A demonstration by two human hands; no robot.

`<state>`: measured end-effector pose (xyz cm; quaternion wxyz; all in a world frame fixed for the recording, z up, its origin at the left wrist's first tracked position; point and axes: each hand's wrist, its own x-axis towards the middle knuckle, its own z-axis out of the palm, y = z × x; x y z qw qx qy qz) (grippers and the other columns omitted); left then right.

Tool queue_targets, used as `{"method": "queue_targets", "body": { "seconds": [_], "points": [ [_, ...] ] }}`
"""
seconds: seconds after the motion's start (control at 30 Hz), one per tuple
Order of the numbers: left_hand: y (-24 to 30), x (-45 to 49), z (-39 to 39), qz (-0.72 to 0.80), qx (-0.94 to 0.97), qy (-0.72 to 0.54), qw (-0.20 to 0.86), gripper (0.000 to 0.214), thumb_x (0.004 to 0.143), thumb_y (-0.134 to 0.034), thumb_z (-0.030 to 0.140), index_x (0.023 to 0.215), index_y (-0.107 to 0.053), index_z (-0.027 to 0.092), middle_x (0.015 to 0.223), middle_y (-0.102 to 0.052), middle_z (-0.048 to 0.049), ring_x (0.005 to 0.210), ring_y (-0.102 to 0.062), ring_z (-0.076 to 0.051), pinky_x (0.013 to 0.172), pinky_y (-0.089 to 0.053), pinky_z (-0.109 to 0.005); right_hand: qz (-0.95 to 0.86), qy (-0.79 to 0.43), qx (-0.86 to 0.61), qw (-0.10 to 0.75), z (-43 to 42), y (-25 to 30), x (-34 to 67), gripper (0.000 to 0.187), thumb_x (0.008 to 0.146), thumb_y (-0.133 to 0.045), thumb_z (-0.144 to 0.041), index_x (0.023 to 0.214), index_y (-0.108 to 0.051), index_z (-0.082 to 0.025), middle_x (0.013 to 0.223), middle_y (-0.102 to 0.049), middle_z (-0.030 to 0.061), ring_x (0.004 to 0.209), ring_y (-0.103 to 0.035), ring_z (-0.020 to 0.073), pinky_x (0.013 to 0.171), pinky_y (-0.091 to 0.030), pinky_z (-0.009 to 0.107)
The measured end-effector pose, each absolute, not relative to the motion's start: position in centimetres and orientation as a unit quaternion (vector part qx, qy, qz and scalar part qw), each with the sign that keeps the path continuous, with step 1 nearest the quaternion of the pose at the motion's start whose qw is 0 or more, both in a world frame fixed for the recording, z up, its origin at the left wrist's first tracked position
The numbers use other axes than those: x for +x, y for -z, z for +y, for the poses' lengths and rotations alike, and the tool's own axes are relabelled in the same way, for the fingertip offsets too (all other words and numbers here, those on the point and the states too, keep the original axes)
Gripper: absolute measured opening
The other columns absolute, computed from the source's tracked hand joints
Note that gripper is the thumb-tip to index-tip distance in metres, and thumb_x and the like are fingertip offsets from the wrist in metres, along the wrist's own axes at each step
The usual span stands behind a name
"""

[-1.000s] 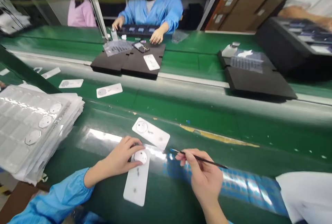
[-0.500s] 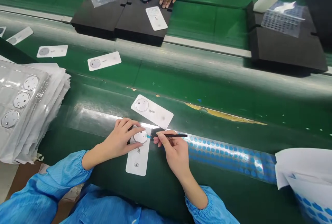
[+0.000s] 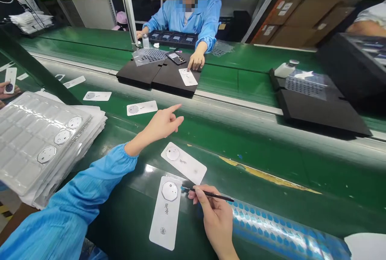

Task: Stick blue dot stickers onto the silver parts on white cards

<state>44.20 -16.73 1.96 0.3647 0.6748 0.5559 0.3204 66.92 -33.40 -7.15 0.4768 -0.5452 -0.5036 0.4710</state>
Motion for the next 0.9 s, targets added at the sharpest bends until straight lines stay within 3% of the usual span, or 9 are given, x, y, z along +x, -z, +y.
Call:
{"method": "queue_targets", "body": {
  "seconds": [0.13,0.3,0.4,0.6,0.7,0.8,0.9],
  "points": [
    [-0.8,45.2,-18.0,0.486,0.668,-0.354,0.438,0.031,0.1,-0.058,0.029,0.123,-0.073,0.015,0.07,-0.066,0.002,0.062,-0.06,-0.012,0.064,-0.045,-0.024,-0.495,-0.466,-0.551,0.485,-33.3,7.5,67.5,0.031,0.096,-0.075,-0.048,0.086,-0.078,-0.018,0.079,-0.074,0.0083,0.065,-0.069,0.0184,0.061,-0.062,0.028],
    [3.7,44.0,-26.7,0.468,0.714,-0.309,0.42,0.023,0.098,-0.06,0.028,0.082,-0.072,0.017,0.068,-0.066,0.0005,0.062,-0.055,-0.011,0.062,-0.041,-0.024,-0.488,-0.471,-0.544,0.495,-32.9,6.9,67.3,0.033,0.094,-0.077,-0.048,0.084,-0.078,-0.017,0.074,-0.074,0.0082,0.062,-0.068,0.0182,0.059,-0.06,0.029],
    [5.1,43.0,-29.9,0.454,0.727,-0.313,0.409,0.022,0.1,-0.06,0.03,0.087,-0.072,0.017,0.074,-0.069,-0.0016,0.066,-0.056,-0.012,0.065,-0.043,-0.026,-0.456,-0.502,-0.538,0.501,-33.1,6.8,66.9,0.031,0.094,-0.079,-0.047,0.086,-0.077,-0.017,0.074,-0.074,0.0077,0.063,-0.068,0.0184,0.058,-0.058,0.029],
    [5.5,43.0,-31.0,0.407,0.785,-0.284,0.372,0.021,0.103,-0.06,0.033,0.11,-0.074,0.019,0.095,-0.077,-0.0059,0.089,-0.06,-0.02,0.084,-0.044,-0.038,-0.403,-0.567,-0.523,0.492,-33.8,6.7,65.8,0.026,0.095,-0.08,-0.044,0.091,-0.078,-0.019,0.075,-0.074,0.0055,0.065,-0.069,0.0174,0.059,-0.057,0.028],
    [5.4,43.3,-31.1,0.411,0.775,-0.273,0.396,0.017,0.101,-0.065,0.034,0.108,-0.073,0.021,0.102,-0.077,-0.0045,0.094,-0.06,-0.02,0.086,-0.042,-0.038,-0.411,-0.577,-0.513,0.485,-34.1,6.5,65.4,0.022,0.097,-0.078,-0.04,0.092,-0.078,-0.019,0.076,-0.074,0.0053,0.066,-0.069,0.0171,0.059,-0.058,0.028],
    [5.2,43.4,-31.2,0.415,0.763,-0.271,0.415,0.013,0.103,-0.062,0.027,0.097,-0.071,0.021,0.096,-0.076,-0.0019,0.093,-0.06,-0.019,0.085,-0.04,-0.037,-0.426,-0.569,-0.51,0.485,-34.4,6.4,65.2,0.017,0.098,-0.077,-0.036,0.093,-0.079,-0.02,0.077,-0.075,0.0048,0.067,-0.07,0.0165,0.061,-0.058,0.027],
    [5.2,43.2,-31.4,0.436,0.775,-0.24,0.39,0.011,0.103,-0.061,0.026,0.109,-0.069,0.02,0.102,-0.074,-0.0036,0.097,-0.058,-0.021,0.086,-0.041,-0.038,-0.429,-0.548,-0.516,0.499,-34.4,6.3,65.2,0.016,0.098,-0.077,-0.036,0.092,-0.079,-0.021,0.076,-0.076,0.0046,0.067,-0.071,0.0166,0.059,-0.058,0.026]
  ]
}}
